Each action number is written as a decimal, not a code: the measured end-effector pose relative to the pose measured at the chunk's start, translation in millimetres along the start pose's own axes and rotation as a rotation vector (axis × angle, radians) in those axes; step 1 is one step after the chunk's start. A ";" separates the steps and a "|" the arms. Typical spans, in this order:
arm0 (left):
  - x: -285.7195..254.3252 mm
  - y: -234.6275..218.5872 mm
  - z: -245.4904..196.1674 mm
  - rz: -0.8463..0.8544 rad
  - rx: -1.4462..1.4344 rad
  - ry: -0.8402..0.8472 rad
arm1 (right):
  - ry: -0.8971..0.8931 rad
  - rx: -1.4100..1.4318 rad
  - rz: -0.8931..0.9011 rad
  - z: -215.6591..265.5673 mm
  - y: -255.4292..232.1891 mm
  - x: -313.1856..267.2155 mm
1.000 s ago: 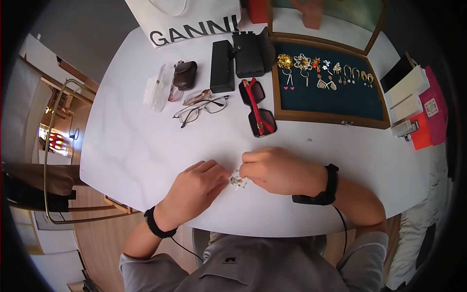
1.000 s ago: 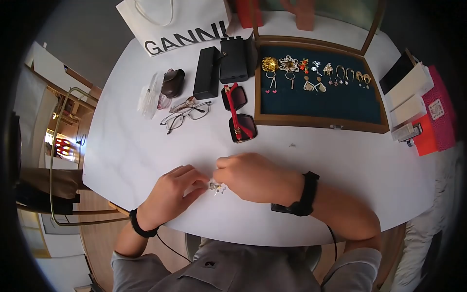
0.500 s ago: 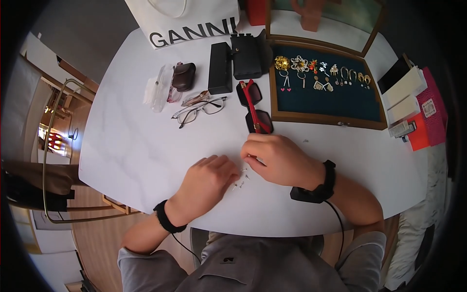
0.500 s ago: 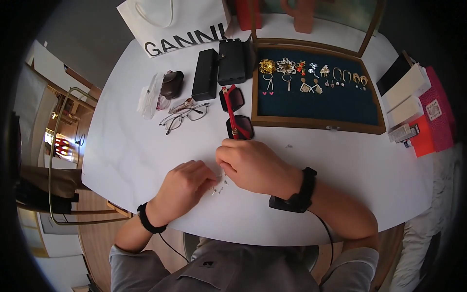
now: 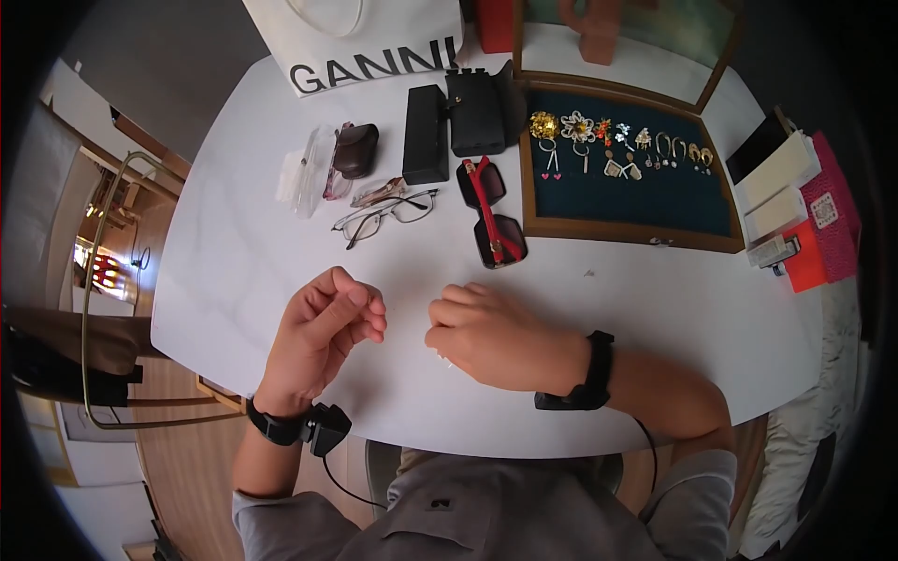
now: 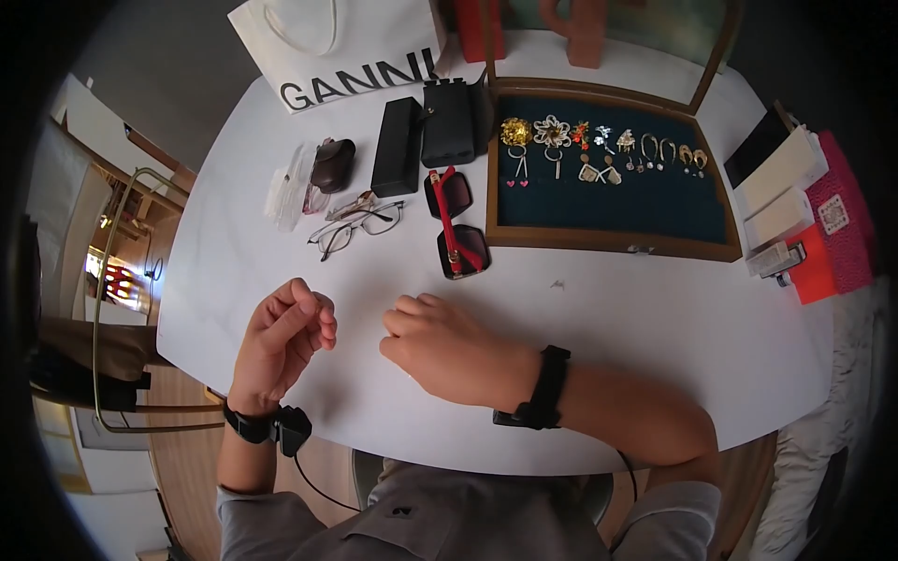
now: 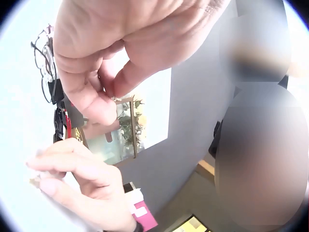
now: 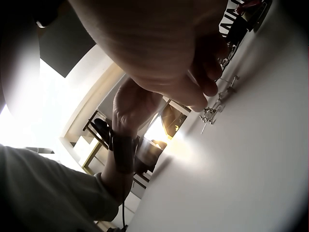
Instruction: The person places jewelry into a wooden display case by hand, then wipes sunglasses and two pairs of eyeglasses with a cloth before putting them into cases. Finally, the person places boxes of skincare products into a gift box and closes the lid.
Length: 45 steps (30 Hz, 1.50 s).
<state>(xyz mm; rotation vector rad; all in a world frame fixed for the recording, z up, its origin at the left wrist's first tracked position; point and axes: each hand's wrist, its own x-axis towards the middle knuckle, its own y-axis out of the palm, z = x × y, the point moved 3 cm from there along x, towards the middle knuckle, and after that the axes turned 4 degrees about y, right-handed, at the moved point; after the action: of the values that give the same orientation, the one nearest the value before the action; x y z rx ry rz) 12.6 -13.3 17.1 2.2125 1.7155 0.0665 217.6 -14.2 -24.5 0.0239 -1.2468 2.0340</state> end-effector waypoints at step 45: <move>160.4 105.6 -59.7 0.454 -0.239 0.155 | 0.554 0.479 -0.380 -90.4 -153.7 -24.6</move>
<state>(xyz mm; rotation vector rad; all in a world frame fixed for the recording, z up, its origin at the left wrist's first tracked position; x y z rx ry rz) 139.9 130.3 77.2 2.4110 1.1653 0.5346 357.8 81.1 35.8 -0.0675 -0.3682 1.7831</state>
